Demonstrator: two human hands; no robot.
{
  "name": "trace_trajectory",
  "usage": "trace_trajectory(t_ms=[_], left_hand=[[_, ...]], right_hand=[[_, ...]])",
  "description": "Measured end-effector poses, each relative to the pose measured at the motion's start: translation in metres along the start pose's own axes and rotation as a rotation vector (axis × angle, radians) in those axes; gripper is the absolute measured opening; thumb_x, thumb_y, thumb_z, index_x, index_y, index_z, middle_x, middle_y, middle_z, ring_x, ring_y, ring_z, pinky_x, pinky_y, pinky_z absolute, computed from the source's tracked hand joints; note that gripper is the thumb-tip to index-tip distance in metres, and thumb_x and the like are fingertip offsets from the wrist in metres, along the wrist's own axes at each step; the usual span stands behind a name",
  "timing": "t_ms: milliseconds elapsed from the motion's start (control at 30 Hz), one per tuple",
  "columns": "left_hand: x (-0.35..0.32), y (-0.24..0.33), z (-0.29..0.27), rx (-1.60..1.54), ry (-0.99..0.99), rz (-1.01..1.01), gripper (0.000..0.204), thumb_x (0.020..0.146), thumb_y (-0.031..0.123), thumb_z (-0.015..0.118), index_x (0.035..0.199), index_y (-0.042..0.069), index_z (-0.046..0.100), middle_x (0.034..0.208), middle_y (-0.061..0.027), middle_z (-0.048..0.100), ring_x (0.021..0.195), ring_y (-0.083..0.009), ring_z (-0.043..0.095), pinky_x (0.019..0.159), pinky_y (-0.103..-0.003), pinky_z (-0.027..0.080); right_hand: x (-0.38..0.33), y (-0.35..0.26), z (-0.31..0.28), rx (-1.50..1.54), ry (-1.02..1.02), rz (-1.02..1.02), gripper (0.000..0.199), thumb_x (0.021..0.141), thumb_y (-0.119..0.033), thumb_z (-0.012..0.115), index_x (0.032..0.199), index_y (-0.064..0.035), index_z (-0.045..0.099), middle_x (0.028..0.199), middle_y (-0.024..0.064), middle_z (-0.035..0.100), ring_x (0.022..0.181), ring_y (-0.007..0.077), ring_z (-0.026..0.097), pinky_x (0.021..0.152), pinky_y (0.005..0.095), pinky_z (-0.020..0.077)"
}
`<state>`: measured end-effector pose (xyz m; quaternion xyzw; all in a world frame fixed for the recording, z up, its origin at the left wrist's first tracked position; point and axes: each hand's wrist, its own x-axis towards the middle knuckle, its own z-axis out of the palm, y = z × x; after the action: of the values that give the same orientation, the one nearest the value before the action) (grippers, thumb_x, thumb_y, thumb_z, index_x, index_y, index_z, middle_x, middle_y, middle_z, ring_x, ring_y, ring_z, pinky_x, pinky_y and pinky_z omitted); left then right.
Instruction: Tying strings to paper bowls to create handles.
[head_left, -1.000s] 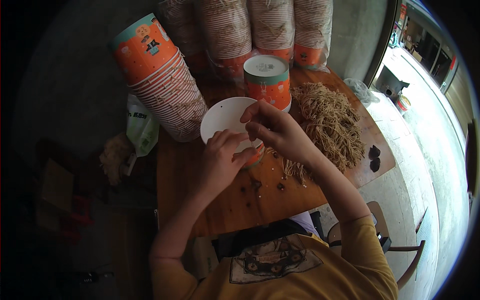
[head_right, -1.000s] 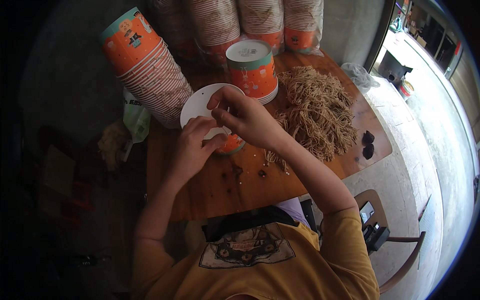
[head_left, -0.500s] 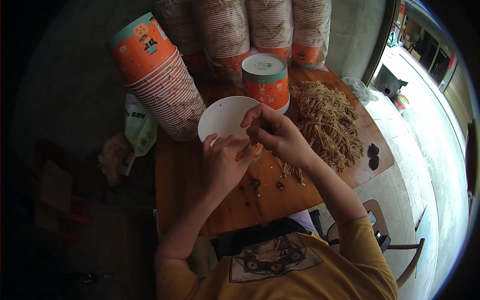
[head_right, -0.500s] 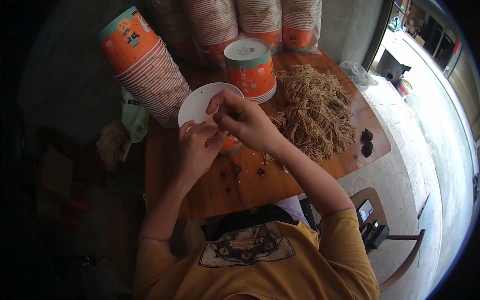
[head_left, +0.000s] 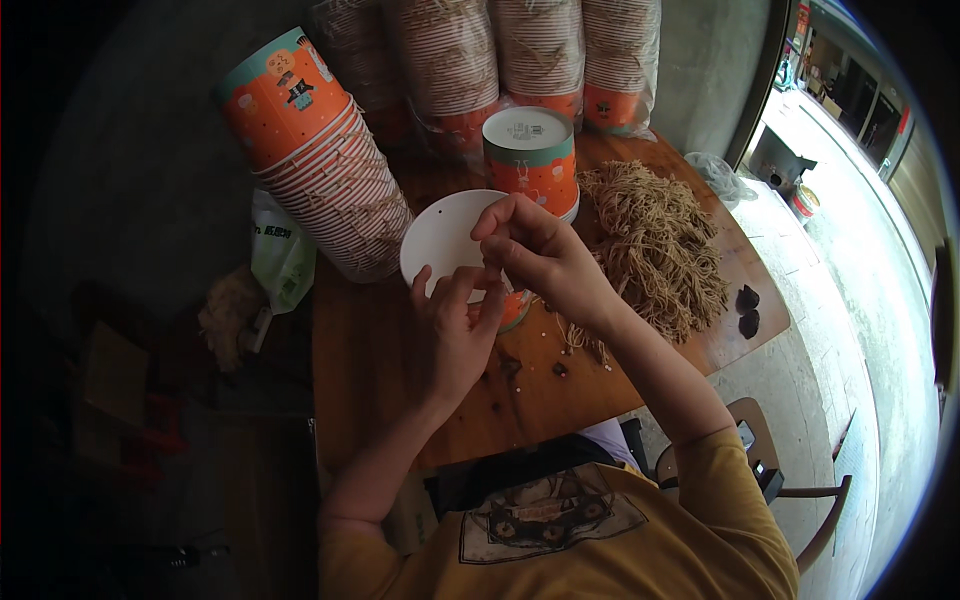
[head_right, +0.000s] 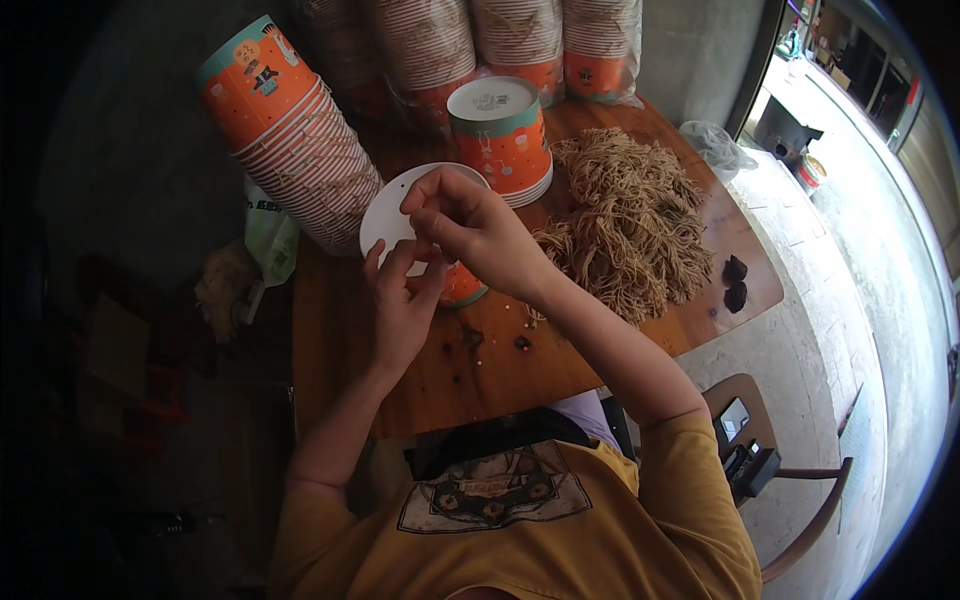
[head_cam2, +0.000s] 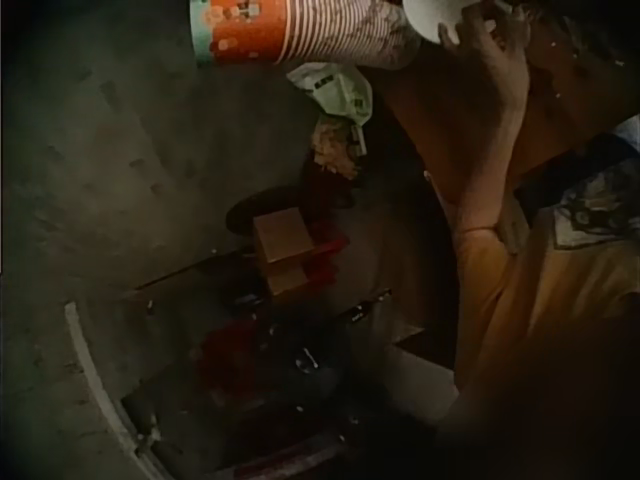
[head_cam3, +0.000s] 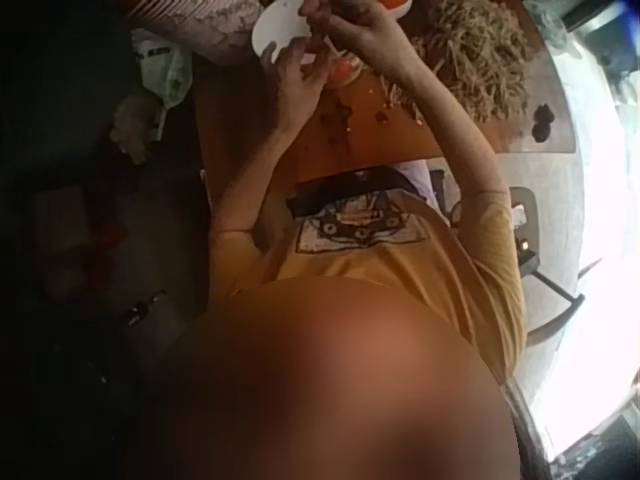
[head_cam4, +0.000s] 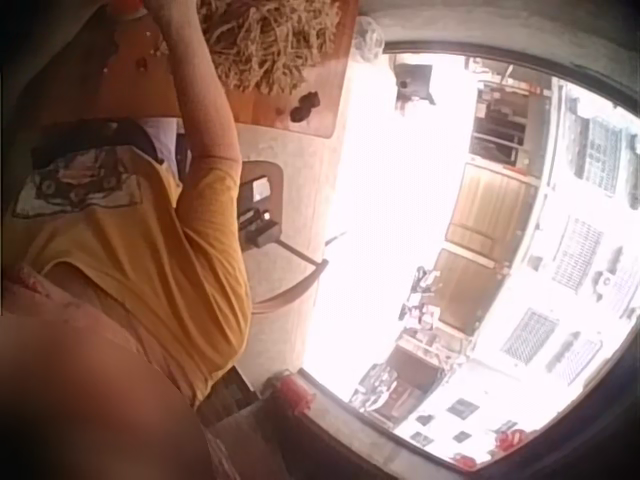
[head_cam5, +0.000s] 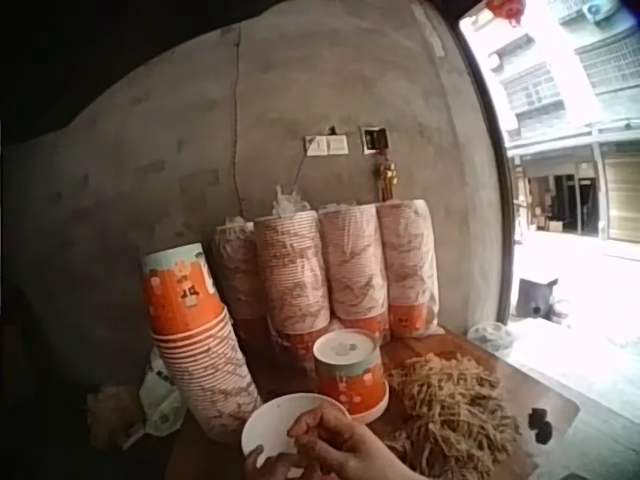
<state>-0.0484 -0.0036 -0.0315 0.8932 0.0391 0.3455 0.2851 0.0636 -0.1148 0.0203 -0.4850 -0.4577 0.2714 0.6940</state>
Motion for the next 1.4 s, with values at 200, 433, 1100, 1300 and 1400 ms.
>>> trace_trajectory(t_ms=[200, 433, 1100, 1300, 1400], left_hand=[[-0.002, 0.003, 0.007, 0.008, 0.039, 0.01, 0.013, 0.088, 0.014, 0.061, 0.097, 0.009, 0.054, 0.086, 0.0021, 0.06, 0.073, -0.0161, 0.062, 0.106, -0.051, 0.022], [-0.004, 0.009, 0.008, -0.034, 0.07, -0.019, 0.012, 0.085, 0.013, 0.061, 0.095, 0.01, 0.054, 0.088, 0.0022, 0.06, 0.089, -0.0169, 0.059, 0.106, -0.052, 0.02], [-0.003, -0.002, -0.004, 0.217, -0.019, 0.073, 0.013, 0.086, 0.02, 0.063, 0.096, 0.015, 0.056, 0.086, 0.0041, 0.06, 0.089, -0.0144, 0.06, 0.105, -0.056, 0.02], [0.001, 0.006, -0.016, 0.234, -0.087, 0.079, 0.008, 0.086, 0.017, 0.063, 0.09, 0.012, 0.059, 0.086, 0.0016, 0.062, 0.092, -0.015, 0.06, 0.106, -0.056, 0.018], [0.001, -0.007, -0.035, 0.28, -0.129, 0.117, 0.003, 0.087, 0.011, 0.06, 0.089, 0.01, 0.059, 0.094, -0.0036, 0.062, 0.104, -0.0191, 0.058, 0.107, -0.057, 0.014]], right_hand=[[-0.003, 0.0, 0.003, 0.011, -0.034, 0.024, 0.009, 0.095, -0.011, 0.052, 0.103, -0.0081, 0.052, 0.084, -0.0056, 0.054, 0.073, -0.0002, 0.05, 0.058, 0.0161, 0.0371], [-0.005, 0.003, 0.005, 0.011, -0.018, -0.017, 0.009, 0.095, -0.011, 0.052, 0.103, -0.0079, 0.052, 0.081, -0.0047, 0.055, 0.071, 0.001, 0.052, 0.059, 0.0165, 0.0398], [-0.018, -0.012, 0.007, 0.179, 0.14, 0.058, 0.008, 0.095, -0.017, 0.051, 0.102, -0.0142, 0.055, 0.076, -0.0048, 0.057, 0.061, 0.0004, 0.048, 0.054, 0.0147, 0.0358], [-0.02, -0.014, -0.013, 0.247, 0.218, 0.13, 0.01, 0.094, -0.014, 0.051, 0.102, -0.0117, 0.056, 0.074, -0.0046, 0.056, 0.059, -0.0006, 0.048, 0.049, 0.0134, 0.0348], [-0.027, -0.03, -0.023, 0.448, 0.175, 0.295, 0.013, 0.093, -0.013, 0.049, 0.103, -0.007, 0.055, 0.075, -0.0016, 0.058, 0.057, 0.0039, 0.052, 0.045, 0.0152, 0.0391]])
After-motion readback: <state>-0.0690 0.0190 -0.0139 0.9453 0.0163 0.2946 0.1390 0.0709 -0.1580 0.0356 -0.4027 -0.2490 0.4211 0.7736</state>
